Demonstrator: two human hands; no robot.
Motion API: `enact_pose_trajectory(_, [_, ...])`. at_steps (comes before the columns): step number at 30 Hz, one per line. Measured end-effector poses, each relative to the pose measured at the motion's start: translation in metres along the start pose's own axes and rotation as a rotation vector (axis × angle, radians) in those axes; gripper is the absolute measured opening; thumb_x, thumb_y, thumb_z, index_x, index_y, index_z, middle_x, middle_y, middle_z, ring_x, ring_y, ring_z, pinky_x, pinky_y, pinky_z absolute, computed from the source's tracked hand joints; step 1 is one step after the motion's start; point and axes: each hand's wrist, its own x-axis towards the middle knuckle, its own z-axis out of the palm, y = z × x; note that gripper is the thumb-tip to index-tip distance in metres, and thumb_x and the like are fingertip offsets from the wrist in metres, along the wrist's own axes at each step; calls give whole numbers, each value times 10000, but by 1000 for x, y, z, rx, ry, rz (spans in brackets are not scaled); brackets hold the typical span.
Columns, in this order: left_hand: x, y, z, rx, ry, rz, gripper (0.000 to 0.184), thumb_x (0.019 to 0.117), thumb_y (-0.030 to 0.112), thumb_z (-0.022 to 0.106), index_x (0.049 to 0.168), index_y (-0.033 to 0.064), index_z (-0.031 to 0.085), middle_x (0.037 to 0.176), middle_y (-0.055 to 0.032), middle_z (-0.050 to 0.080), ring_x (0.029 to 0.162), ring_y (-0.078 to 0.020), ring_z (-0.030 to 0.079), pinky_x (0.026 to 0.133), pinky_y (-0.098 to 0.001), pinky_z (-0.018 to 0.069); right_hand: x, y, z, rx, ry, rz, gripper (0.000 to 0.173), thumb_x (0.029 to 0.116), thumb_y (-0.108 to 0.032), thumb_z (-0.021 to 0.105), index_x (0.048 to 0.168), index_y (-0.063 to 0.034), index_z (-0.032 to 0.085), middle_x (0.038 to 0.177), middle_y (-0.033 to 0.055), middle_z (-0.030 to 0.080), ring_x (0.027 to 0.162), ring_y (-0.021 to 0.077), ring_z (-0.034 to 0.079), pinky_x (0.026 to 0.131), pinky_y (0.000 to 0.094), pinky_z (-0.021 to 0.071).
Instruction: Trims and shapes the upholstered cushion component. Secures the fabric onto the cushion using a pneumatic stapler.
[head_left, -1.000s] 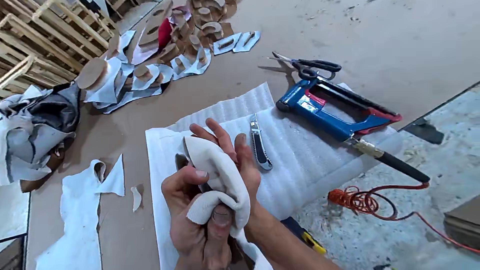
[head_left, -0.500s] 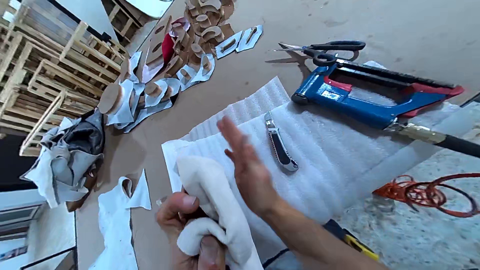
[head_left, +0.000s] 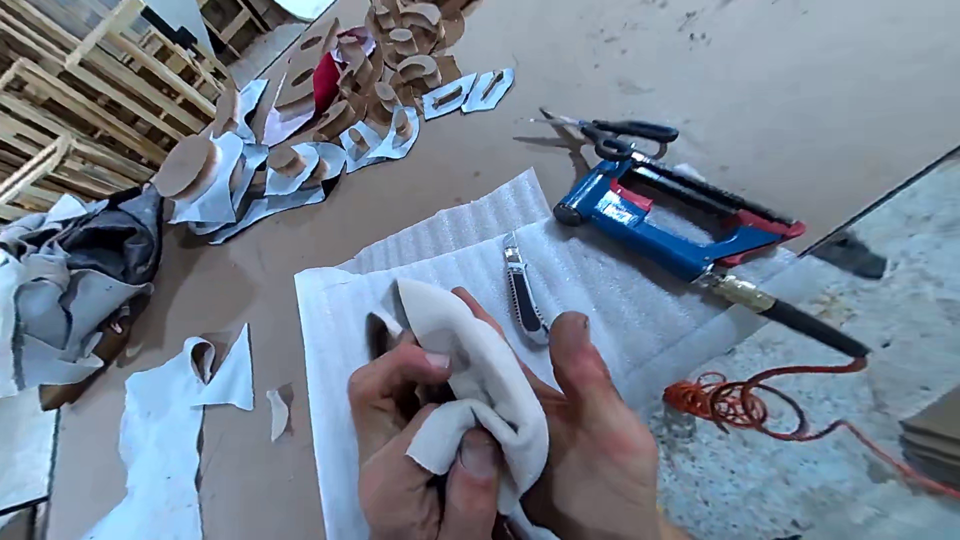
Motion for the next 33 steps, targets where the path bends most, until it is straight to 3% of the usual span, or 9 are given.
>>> enact_pose_trajectory(5, [34, -40, -7, 278, -192, 257, 267, 1035, 296, 522, 866, 128, 641, 1303, -4, 543, 1304, -96, 491, 1125, -326, 439, 57, 20, -28, 168, -277, -100, 567, 1036, -628, 370, 1230, -222, 714, 1103, -51, 755, 1045, 31, 700, 919, 263, 578])
enact_pose_trajectory(11, [-8, -104, 35, 235, -347, 145, 318, 1021, 287, 545, 840, 81, 706, 1250, -113, 602, 1277, -214, 538, 1178, -455, 382, 45, 24, -98, -126, 179, 214, 620, 1074, -597, 199, 1042, -216, 688, 883, -39, 733, 797, 30, 700, 687, 235, 595])
enact_pose_trajectory(14, [-8, -116, 47, 255, -428, 124, 310, 1019, 268, 544, 880, 72, 741, 1261, -131, 613, 1301, -250, 532, 1208, -504, 328, 29, -26, -110, -672, 185, 339, 701, 1098, -518, 99, 1267, -112, 646, 1076, 32, 737, 947, 112, 709, 835, 300, 593])
enact_pose_trajectory(17, [-15, -137, 53, 315, -508, 77, 288, 1006, 274, 553, 893, 88, 742, 1266, -126, 618, 1276, -263, 548, 1178, -517, 351, 30, -87, -133, -1911, 300, -99, 395, 1033, -320, 543, 1347, -109, 654, 1281, 101, 689, 1152, 269, 676, 910, 515, 573])
enact_pose_trajectory(19, [-17, -142, 54, 340, -551, 50, 284, 1001, 276, 546, 887, 99, 737, 1270, -115, 614, 1249, -256, 556, 1156, -506, 366, 51, -123, -161, -2254, 382, -173, 646, 936, -349, 691, 1489, -68, 514, 1431, 319, 498, 1288, 560, 485, 954, 741, 430])
enact_pose_trajectory(21, [-16, -142, 52, 329, -581, 21, 285, 995, 287, 551, 887, 106, 743, 1290, -122, 605, 1245, -259, 550, 1103, -465, 417, 67, -141, -183, -2368, 456, -52, 777, 918, -389, 738, 1554, -76, 419, 1396, 376, 472, 1236, 629, 469, 895, 772, 422])
enact_pose_trajectory(26, [-7, -150, 43, 313, -691, 18, 303, 993, 344, 567, 886, 132, 756, 1334, -103, 597, 1285, -260, 533, 1090, -462, 442, 102, -159, -174, -2412, 398, 221, 852, 875, -223, 778, 1584, -59, 335, 1236, 373, 593, 1091, 601, 596, 851, 769, 453])
enact_pose_trajectory(30, [-9, -152, 44, 288, -656, 57, 288, 979, 332, 599, 829, 137, 750, 1320, -104, 611, 1237, -260, 564, 1042, -457, 466, 80, -174, -135, -2390, 478, 199, 534, 900, -282, 616, 1365, -23, 567, 992, 308, 661, 882, 557, 640, 668, 752, 440])
enact_pose_trajectory(33, [-10, -154, 43, 259, -640, 57, 288, 971, 321, 609, 784, 134, 724, 1311, -107, 616, 1205, -257, 579, 1017, -454, 479, 16, -161, -96, -2337, 430, 124, 466, 911, -565, 541, 1045, -133, 653, 713, 52, 623, 593, 246, 622, 465, 498, 471])
